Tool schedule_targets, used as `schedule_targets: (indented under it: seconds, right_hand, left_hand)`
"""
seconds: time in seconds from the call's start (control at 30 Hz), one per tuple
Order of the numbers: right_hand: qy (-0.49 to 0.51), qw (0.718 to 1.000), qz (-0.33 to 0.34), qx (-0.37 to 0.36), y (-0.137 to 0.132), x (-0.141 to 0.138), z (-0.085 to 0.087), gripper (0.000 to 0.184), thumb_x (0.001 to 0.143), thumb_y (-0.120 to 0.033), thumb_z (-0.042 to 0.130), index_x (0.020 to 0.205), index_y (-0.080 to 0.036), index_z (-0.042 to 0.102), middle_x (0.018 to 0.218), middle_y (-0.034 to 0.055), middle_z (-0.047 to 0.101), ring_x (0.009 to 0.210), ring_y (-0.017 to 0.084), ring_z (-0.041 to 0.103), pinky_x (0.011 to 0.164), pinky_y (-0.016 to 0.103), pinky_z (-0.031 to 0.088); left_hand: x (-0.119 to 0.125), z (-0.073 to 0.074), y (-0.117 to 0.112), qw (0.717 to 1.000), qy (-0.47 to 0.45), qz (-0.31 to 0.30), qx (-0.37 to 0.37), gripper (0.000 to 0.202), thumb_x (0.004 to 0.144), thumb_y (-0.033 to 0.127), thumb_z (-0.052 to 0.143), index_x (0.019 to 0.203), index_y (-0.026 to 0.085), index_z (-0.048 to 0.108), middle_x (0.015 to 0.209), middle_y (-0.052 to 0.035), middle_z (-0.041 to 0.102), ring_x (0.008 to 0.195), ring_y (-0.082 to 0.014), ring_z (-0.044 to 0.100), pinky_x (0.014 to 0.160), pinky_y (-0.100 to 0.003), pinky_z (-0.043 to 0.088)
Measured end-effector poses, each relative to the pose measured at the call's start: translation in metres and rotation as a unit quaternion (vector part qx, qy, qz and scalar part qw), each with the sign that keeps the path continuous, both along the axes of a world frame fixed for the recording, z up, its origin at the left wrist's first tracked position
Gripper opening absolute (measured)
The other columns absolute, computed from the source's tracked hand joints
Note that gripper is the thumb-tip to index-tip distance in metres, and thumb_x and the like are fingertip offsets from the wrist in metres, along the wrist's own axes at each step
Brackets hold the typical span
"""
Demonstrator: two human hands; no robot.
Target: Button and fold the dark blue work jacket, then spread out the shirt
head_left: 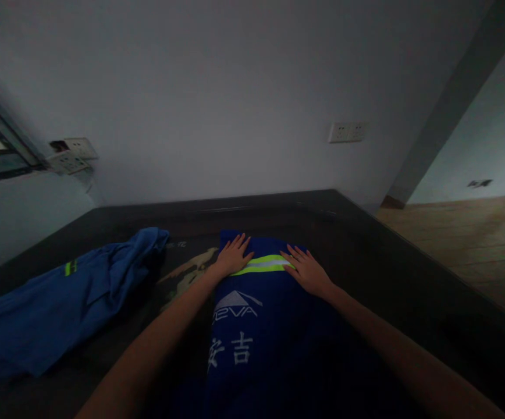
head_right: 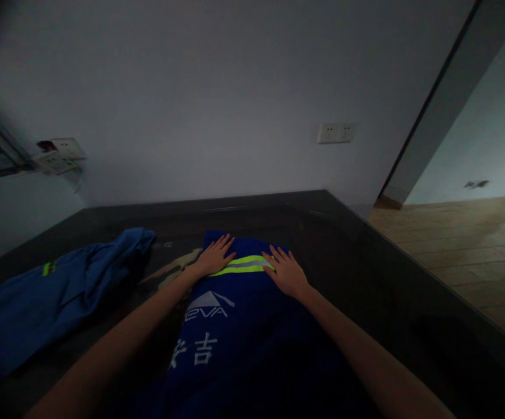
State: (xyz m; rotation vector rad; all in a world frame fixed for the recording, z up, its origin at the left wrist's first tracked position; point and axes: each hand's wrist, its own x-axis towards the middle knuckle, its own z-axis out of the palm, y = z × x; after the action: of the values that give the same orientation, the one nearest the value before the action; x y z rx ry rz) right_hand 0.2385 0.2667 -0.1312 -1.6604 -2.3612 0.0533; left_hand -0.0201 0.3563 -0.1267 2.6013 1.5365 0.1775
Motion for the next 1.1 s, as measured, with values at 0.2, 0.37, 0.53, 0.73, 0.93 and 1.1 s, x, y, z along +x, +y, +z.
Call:
schedule_targets:
  seconds: [0.2, 0.37, 0.53, 0.73, 0.93, 1.1]
  right_hand:
    - [0.028, 1.000, 0.005, -0.005, -0.001, -0.002, -0.001, 0.053, 0.094, -0.049, 0.029, 0.139, -0.024, 0.040, 0.148, 0.0100, 0.031, 0.137, 0.027, 0.026, 0.109, 0.052, 0.020]
    - [0.163, 0.986, -0.012, 0.028, -0.009, 0.018, 0.023, 0.048, 0.091, -0.045, 0.039, 0.131, -0.021, 0.050, 0.137, 0.0115, 0.048, 0.130, 0.025, 0.039, 0.105, 0.046, 0.030]
    - [0.175, 0.971, -0.147, -0.071, -0.036, 0.062, 0.049, 0.025, 0.085, -0.035, 0.050, 0.089, -0.019, 0.068, 0.085, 0.0092, 0.070, 0.077, 0.021, 0.065, 0.071, 0.032, 0.047]
    - [0.233, 0.912, -0.119, -0.315, -0.069, 0.064, 0.049, 0.033, 0.081, -0.048, 0.055, 0.068, -0.018, 0.059, 0.059, 0.0042, 0.061, 0.049, 0.015, 0.056, 0.046, 0.026, 0.041]
    - [0.313, 0.900, -0.076, -0.293, -0.079, 0.046, 0.048, 0.018, 0.068, -0.027, 0.067, 0.078, -0.018, 0.055, 0.074, 0.0029, 0.064, 0.067, 0.017, 0.061, 0.054, 0.024, 0.045]
    - [0.352, 0.896, -0.108, -0.247, -0.069, 0.044, 0.040, 0.015, 0.070, -0.018, 0.061, 0.083, -0.019, 0.052, 0.075, 0.0004, 0.066, 0.069, 0.016, 0.063, 0.058, 0.024, 0.046]
  left_hand:
    - [0.009, 0.007, -0.002, 0.999, -0.005, 0.042, 0.013, 0.066, 0.089, 0.055, 0.033, 0.142, 0.016, 0.032, 0.152, -0.0117, 0.023, 0.141, -0.0275, 0.017, 0.111, -0.051, 0.015]
    - [-0.011, 0.024, -0.007, 0.989, -0.123, 0.046, 0.066, 0.050, 0.090, 0.037, 0.041, 0.134, 0.014, 0.043, 0.142, -0.0145, 0.041, 0.134, -0.0246, 0.033, 0.110, -0.043, 0.024]
    - [-0.069, 0.039, -0.027, 0.965, -0.199, 0.168, -0.010, 0.031, 0.079, 0.032, 0.054, 0.103, 0.014, 0.061, 0.096, -0.0139, 0.069, 0.092, -0.0256, 0.065, 0.082, -0.035, 0.049]
    - [-0.090, 0.044, -0.066, 0.870, -0.281, 0.156, -0.374, 0.035, 0.068, 0.051, 0.066, 0.078, 0.018, 0.066, 0.062, -0.0056, 0.067, 0.056, -0.0200, 0.065, 0.051, -0.026, 0.049]
    - [-0.079, 0.065, -0.094, 0.797, -0.362, 0.146, -0.461, 0.044, 0.063, 0.047, 0.074, 0.097, 0.020, 0.064, 0.085, -0.0073, 0.071, 0.071, -0.0213, 0.068, 0.058, -0.027, 0.054]
    - [-0.068, 0.061, -0.088, 0.817, -0.399, 0.133, -0.393, 0.047, 0.062, 0.035, 0.076, 0.103, 0.019, 0.061, 0.099, -0.0085, 0.069, 0.076, -0.0198, 0.067, 0.058, -0.026, 0.053]
